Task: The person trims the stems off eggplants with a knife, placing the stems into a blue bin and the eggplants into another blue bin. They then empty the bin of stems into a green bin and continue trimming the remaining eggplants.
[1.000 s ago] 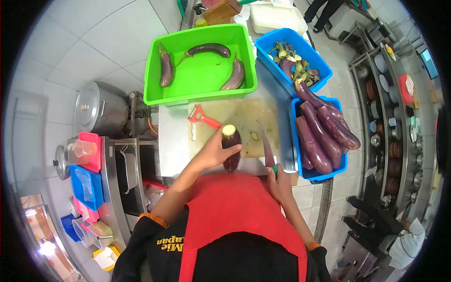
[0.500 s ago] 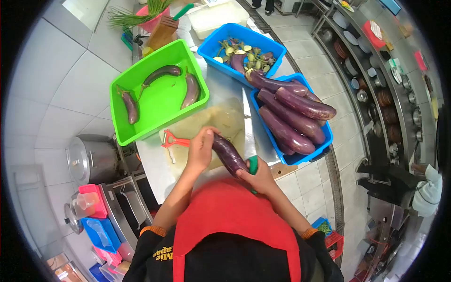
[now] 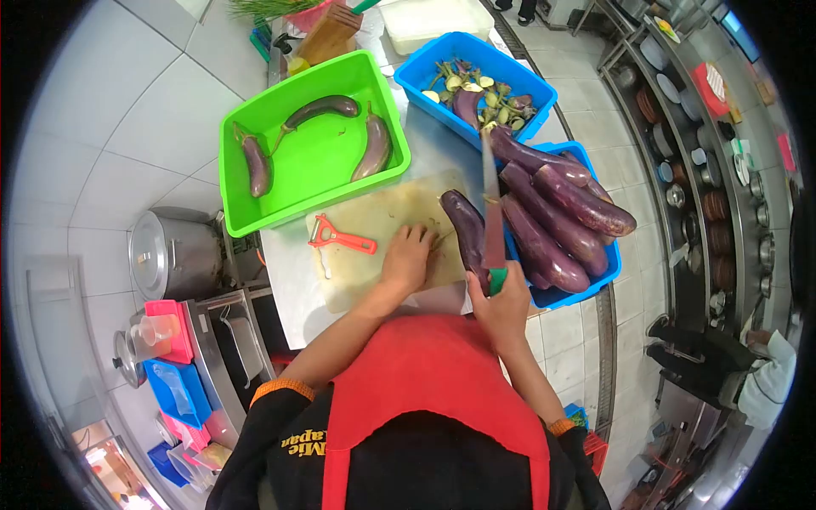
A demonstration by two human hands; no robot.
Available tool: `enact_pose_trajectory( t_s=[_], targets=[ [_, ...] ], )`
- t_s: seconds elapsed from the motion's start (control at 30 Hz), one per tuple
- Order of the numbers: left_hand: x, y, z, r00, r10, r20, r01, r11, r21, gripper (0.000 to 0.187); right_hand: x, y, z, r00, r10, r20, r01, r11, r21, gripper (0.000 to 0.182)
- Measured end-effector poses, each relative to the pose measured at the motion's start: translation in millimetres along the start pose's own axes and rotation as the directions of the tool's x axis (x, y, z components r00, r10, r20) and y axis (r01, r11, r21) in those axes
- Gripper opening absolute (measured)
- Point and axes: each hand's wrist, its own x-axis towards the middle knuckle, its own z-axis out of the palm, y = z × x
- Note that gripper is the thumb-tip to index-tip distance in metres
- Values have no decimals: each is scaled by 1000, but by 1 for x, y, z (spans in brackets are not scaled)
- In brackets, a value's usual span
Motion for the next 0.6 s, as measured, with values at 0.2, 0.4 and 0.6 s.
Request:
enact_pose_trajectory(
  t_s=[0.2, 0.4, 0.6],
  targets=[
    [-27, -10, -26, 963, -242, -115, 193, 925, -327, 35, 2, 29, 43, 998, 9, -69, -24, 976, -216, 45],
    [35, 10, -101, 888, -275, -369, 108, 904, -413, 35, -1, 34, 45, 990, 135, 47, -120, 963, -240, 45],
    [164, -4, -115, 699, -56, -713, 5, 997, -74, 40, -9, 31, 39, 999, -42, 9, 42, 961, -274, 37]
  ],
)
